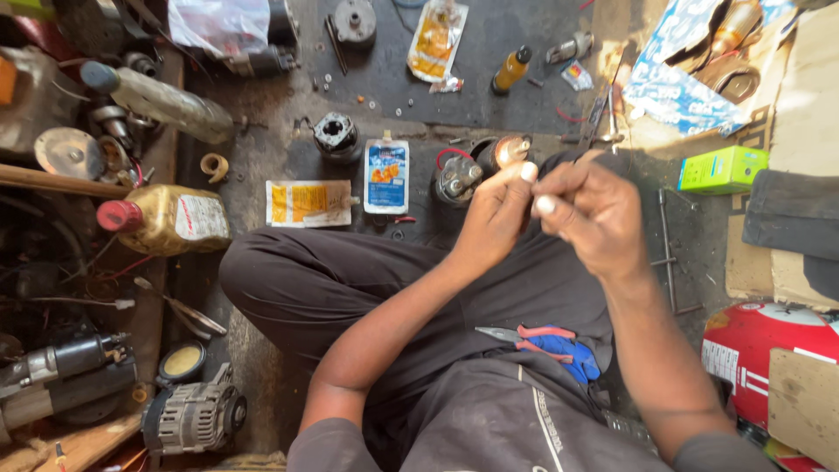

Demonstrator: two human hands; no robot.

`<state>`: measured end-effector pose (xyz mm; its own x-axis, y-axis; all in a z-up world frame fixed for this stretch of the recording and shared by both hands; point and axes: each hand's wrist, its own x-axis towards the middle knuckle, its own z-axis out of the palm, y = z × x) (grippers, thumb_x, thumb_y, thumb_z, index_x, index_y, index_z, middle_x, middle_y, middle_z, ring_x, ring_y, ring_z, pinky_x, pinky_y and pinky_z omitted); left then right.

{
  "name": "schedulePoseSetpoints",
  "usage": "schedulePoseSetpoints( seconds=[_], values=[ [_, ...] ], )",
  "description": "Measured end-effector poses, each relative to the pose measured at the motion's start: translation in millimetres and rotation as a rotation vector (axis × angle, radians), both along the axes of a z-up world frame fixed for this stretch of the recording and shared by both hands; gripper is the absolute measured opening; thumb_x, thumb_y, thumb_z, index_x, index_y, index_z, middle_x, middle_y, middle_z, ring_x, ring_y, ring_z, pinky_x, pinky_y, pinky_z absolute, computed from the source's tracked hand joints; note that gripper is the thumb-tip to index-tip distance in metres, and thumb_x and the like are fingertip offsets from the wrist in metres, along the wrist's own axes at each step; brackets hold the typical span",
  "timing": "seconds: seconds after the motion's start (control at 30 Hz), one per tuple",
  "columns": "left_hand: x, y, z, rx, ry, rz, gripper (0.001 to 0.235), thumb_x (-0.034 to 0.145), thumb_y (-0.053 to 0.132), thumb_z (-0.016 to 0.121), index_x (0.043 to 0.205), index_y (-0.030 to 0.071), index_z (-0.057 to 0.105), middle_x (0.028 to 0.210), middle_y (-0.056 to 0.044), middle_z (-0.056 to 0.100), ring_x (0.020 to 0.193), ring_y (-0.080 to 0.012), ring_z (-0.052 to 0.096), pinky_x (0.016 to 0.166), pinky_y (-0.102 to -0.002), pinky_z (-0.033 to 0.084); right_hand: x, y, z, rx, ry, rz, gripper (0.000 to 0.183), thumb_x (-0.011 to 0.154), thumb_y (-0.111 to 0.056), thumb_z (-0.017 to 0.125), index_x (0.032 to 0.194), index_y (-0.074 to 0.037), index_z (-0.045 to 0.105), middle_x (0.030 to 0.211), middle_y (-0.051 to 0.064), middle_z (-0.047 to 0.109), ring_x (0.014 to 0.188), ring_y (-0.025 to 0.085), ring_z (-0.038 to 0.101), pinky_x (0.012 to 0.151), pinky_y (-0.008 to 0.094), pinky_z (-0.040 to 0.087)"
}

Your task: The person sits on the floor and uses a metal rod to rotate a cylindrical electrical component, then uses pliers to manipulate a small metal ring on the component. The workspace is cluttered with tools and parts.

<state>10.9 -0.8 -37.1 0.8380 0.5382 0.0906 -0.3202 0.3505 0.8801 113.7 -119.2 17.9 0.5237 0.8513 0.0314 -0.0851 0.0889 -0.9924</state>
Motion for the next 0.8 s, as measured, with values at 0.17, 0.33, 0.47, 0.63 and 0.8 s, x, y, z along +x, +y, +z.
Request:
schedulePoseSetpoints(
  seconds=[0.17, 0.33, 0.47, 0.63, 0.8],
  values=[
    [-5, 6, 9, -0.152, -0.024, -0.007, 0.025, 0.113, 0.028, 0.046, 0.109, 0.007, 0.058, 0.075, 0.007, 0.046, 0.061, -0.0011, 0.040, 0.053, -0.021, 0.031, 0, 21, 10, 0.080, 0.102, 0.057, 0.013, 0.102, 0.001, 0.061, 0.115, 0.002, 0.059, 0.093, 0.012, 0.065, 0.064, 0.007, 0.047, 0.059, 0.023, 0.039],
    [-9, 19, 27, 0.047, -0.034, 0.084, 0.024, 0.113, 0.023, 0.044, 0.118, 0.004, 0.058, 0.079, 0.003, 0.052, 0.066, -0.0041, 0.048, 0.059, -0.023, 0.039, -7, 36, 12, 0.060, 0.301, -0.038, 0.015, 0.099, 0.001, 0.055, 0.114, 0.001, 0.059, 0.088, 0.009, 0.060, 0.061, 0.007, 0.041, 0.056, 0.023, 0.035],
    [-15, 27, 36, 0.480, -0.029, 0.233, 0.019, 0.114, 0.016, 0.047, 0.108, 0.001, 0.057, 0.084, -0.010, 0.062, 0.074, -0.0199, 0.064, 0.070, -0.032, 0.051, -2, 39, 5, 0.016, 0.437, -0.044, 0.011, 0.097, -0.005, 0.057, 0.107, -0.001, 0.057, 0.080, 0.005, 0.055, 0.056, 0.006, 0.040, 0.051, 0.022, 0.034],
    [-26, 34, 43, 0.719, 0.018, 0.210, 0.015, 0.108, 0.014, 0.053, 0.099, 0.003, 0.058, 0.081, -0.016, 0.064, 0.072, -0.0331, 0.068, 0.066, -0.040, 0.052, 24, 33, -3, -0.102, 0.483, 0.154, 0.011, 0.095, -0.012, 0.063, 0.103, -0.006, 0.056, 0.081, 0.003, 0.058, 0.058, 0.003, 0.046, 0.045, 0.016, 0.032],
    [-27, 42, 49, 0.814, 0.041, 0.249, 0.015, 0.111, 0.016, 0.054, 0.101, 0.004, 0.054, 0.086, -0.018, 0.060, 0.073, -0.0363, 0.066, 0.065, -0.042, 0.051, 56, 54, -13, -0.192, 0.509, 0.371, 0.008, 0.093, -0.011, 0.060, 0.098, -0.005, 0.056, 0.079, 0.002, 0.057, 0.059, 0.005, 0.051, 0.045, 0.020, 0.038]
  ],
)
